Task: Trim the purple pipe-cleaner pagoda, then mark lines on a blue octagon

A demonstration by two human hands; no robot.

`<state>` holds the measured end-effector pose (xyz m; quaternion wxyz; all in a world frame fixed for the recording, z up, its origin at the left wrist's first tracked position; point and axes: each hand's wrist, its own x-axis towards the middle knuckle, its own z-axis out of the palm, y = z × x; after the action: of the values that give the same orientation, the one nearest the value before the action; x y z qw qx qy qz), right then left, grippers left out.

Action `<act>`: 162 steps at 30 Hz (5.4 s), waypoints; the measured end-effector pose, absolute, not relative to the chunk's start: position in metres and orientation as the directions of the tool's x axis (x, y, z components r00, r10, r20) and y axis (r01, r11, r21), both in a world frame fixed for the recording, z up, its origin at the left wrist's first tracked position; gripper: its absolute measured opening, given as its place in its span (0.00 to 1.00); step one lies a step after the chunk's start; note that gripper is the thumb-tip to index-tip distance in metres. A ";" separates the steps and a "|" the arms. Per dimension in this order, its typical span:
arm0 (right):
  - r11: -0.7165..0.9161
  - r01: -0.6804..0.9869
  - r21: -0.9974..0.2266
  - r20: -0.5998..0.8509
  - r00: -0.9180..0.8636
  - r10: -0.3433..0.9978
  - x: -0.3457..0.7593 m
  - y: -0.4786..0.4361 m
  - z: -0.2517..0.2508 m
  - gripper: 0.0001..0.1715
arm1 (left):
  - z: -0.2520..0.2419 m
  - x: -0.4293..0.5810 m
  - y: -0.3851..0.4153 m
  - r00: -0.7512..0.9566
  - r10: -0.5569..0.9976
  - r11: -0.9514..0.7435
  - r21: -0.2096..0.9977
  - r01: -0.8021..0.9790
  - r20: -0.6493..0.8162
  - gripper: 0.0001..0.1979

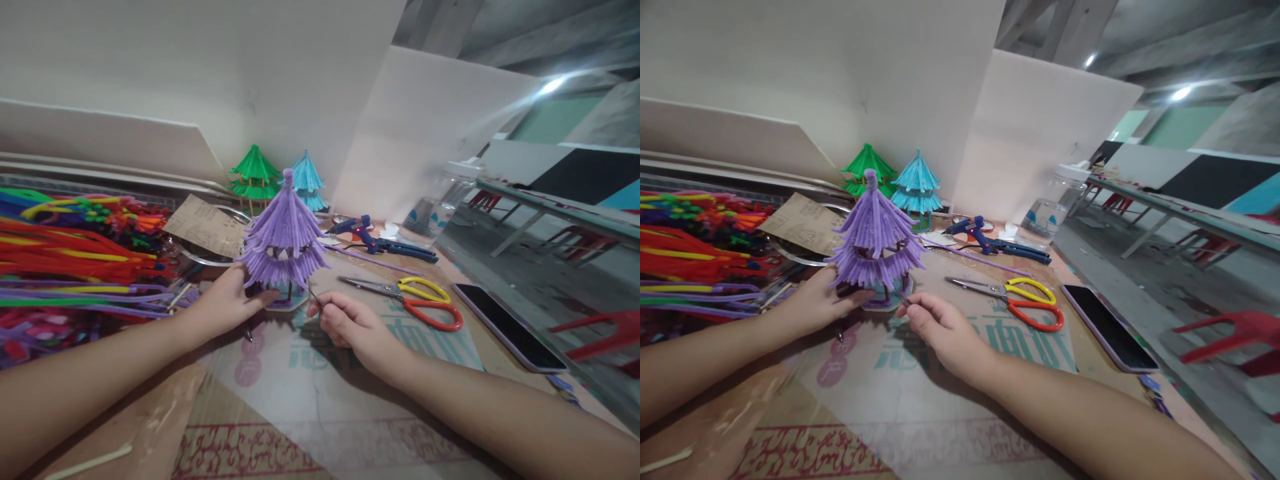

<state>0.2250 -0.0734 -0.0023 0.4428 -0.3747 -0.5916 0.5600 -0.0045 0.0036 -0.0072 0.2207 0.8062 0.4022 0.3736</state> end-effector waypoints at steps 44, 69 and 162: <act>0.039 -0.149 -0.988 0.086 -0.323 0.942 0.226 -0.069 0.003 0.33 | -0.005 -0.008 0.000 0.487 0.795 -0.592 0.637 0.493 0.361 0.33; 0.031 -0.156 -0.987 0.078 -0.305 0.949 0.226 -0.069 0.002 0.32 | -0.001 -0.004 -0.001 0.516 0.767 -0.625 0.623 0.470 0.381 0.33; 0.032 -0.215 -0.976 0.094 -0.284 0.954 0.227 -0.069 0.003 0.30 | -0.007 -0.002 -0.001 0.466 0.787 -0.597 0.690 0.409 0.404 0.34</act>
<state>0.2265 -0.0686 0.0028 0.4859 -0.3492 -0.5290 0.6017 -0.0024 -0.0007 -0.0074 0.2595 0.8159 0.3664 0.3642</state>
